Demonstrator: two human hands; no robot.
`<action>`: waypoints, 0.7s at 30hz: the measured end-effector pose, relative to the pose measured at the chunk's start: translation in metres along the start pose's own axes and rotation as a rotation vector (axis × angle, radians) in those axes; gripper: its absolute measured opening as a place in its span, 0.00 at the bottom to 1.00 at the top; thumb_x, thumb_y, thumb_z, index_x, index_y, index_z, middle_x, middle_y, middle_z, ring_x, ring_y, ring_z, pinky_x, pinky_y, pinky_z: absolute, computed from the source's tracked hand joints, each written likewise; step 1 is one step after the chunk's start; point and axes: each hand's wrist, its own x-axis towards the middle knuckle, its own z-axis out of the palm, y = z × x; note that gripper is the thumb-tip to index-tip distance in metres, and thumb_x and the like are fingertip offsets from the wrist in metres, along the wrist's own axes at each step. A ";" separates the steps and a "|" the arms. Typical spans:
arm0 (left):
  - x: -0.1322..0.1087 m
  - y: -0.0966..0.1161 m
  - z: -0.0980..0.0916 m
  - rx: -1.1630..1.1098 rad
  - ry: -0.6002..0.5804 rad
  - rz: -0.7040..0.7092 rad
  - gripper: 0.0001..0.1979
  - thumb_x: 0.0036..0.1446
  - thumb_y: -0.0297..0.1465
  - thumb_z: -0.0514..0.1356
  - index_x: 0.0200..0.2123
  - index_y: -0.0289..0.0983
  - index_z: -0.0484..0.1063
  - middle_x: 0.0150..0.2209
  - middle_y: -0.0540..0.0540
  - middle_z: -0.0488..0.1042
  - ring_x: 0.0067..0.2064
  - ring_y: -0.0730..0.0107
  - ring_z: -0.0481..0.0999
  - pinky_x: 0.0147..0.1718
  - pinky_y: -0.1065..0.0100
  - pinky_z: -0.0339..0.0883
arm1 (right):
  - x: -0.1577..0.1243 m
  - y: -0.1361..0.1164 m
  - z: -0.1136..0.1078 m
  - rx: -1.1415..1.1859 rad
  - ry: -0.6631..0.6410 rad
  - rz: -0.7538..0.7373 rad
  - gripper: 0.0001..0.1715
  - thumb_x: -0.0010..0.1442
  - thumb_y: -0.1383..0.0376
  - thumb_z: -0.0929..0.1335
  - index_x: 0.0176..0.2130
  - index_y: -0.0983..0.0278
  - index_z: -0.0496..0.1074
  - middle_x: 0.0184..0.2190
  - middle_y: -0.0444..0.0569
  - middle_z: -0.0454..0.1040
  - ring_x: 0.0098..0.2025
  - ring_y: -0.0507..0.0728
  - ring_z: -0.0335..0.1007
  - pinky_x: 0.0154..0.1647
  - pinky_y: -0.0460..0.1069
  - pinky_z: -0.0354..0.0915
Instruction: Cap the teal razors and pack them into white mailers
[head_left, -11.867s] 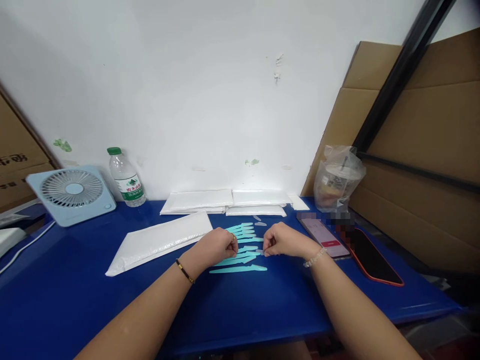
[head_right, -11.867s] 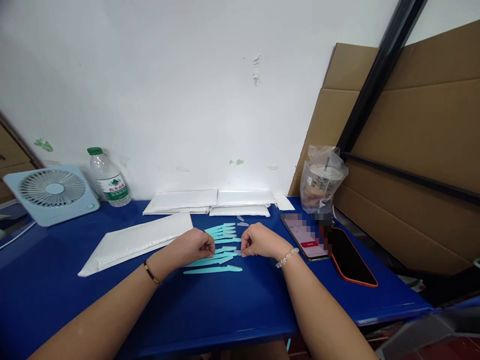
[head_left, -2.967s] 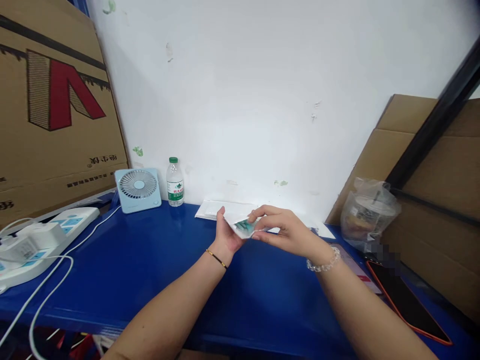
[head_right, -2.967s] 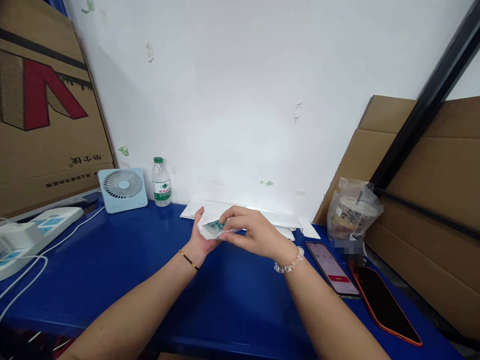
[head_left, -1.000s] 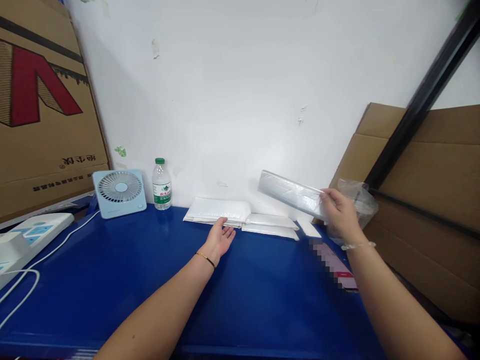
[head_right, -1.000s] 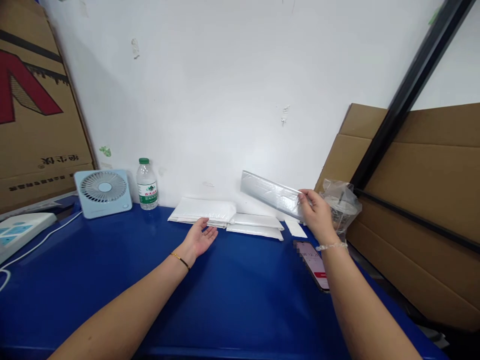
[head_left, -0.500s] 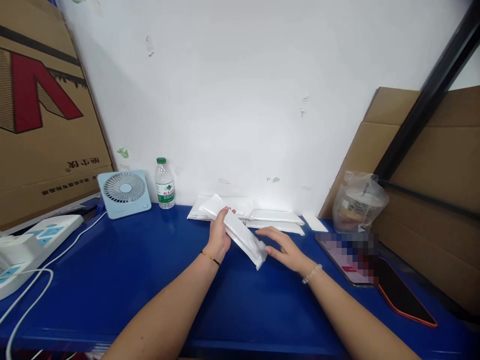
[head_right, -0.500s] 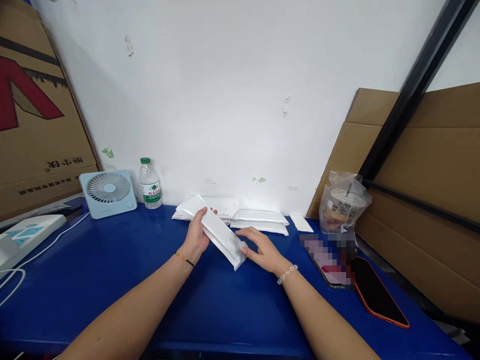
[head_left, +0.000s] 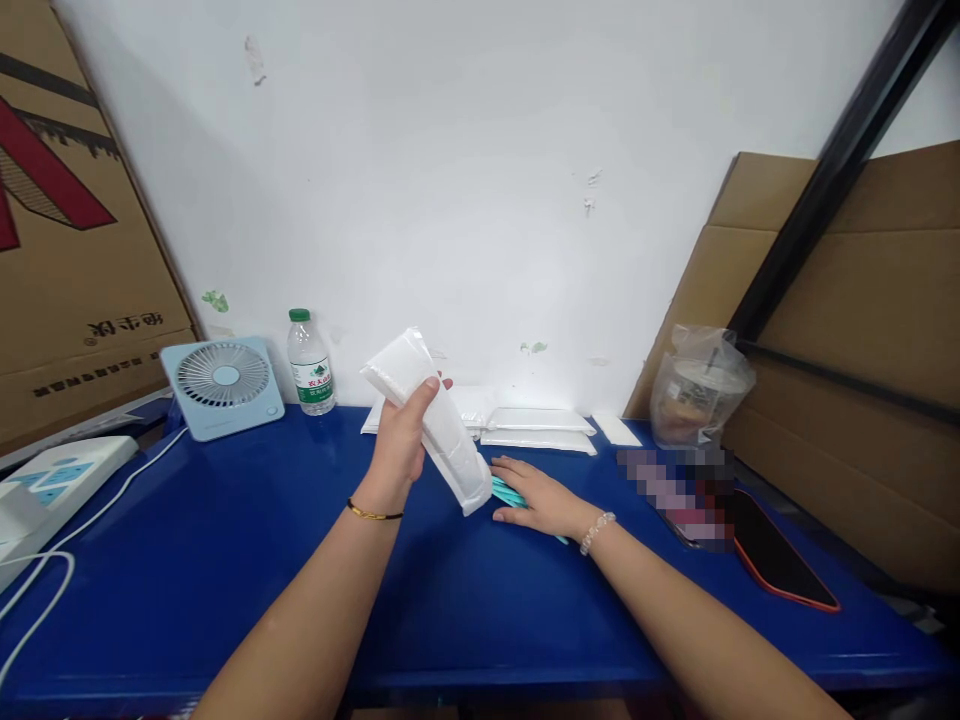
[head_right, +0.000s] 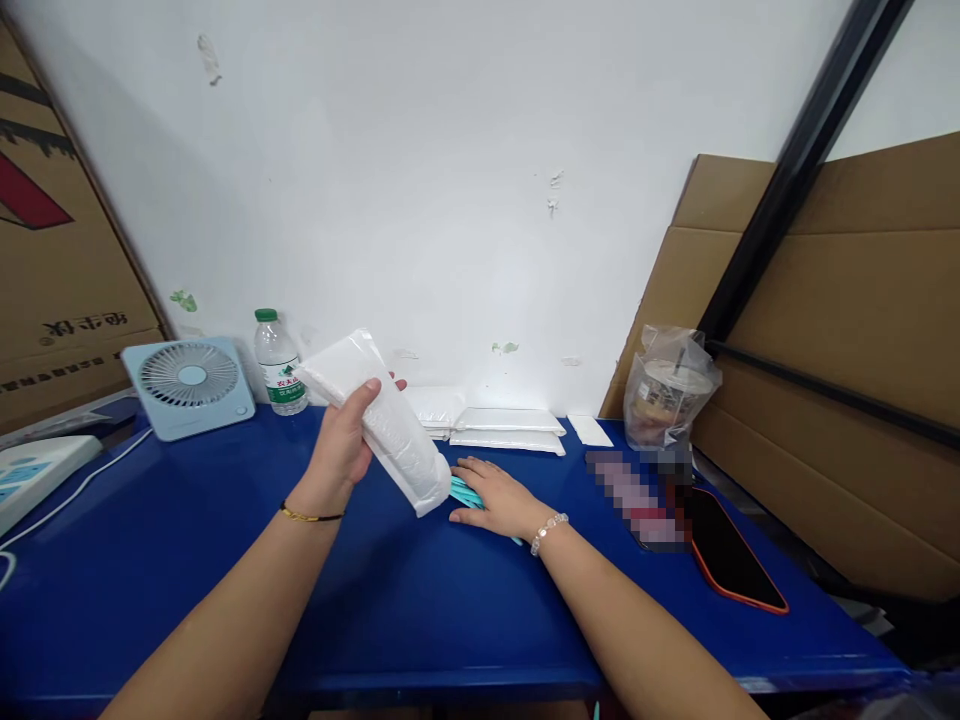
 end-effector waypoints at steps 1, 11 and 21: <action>0.000 0.007 -0.001 0.022 -0.018 0.003 0.22 0.42 0.35 0.67 0.42 0.35 0.70 0.40 0.43 0.74 0.45 0.56 0.74 0.46 0.58 0.67 | 0.000 0.000 0.000 -0.023 -0.024 -0.007 0.43 0.55 0.43 0.62 0.63 0.58 0.52 0.65 0.52 0.48 0.65 0.65 0.40 0.64 0.60 0.42; -0.007 0.074 -0.003 0.059 -0.043 0.262 0.20 0.44 0.40 0.63 0.40 0.37 0.70 0.40 0.45 0.73 0.45 0.56 0.73 0.45 0.58 0.68 | -0.003 0.000 -0.005 -0.060 -0.088 -0.048 0.38 0.59 0.45 0.59 0.64 0.53 0.46 0.66 0.43 0.41 0.67 0.62 0.35 0.65 0.59 0.39; 0.017 0.007 -0.050 0.597 -0.183 -0.200 0.21 0.31 0.12 0.63 0.30 0.38 0.71 0.33 0.48 0.73 0.52 0.55 0.68 0.53 0.64 0.58 | -0.004 -0.034 -0.008 0.011 -0.129 -0.217 0.38 0.59 0.48 0.62 0.64 0.54 0.47 0.65 0.44 0.48 0.66 0.61 0.41 0.65 0.58 0.39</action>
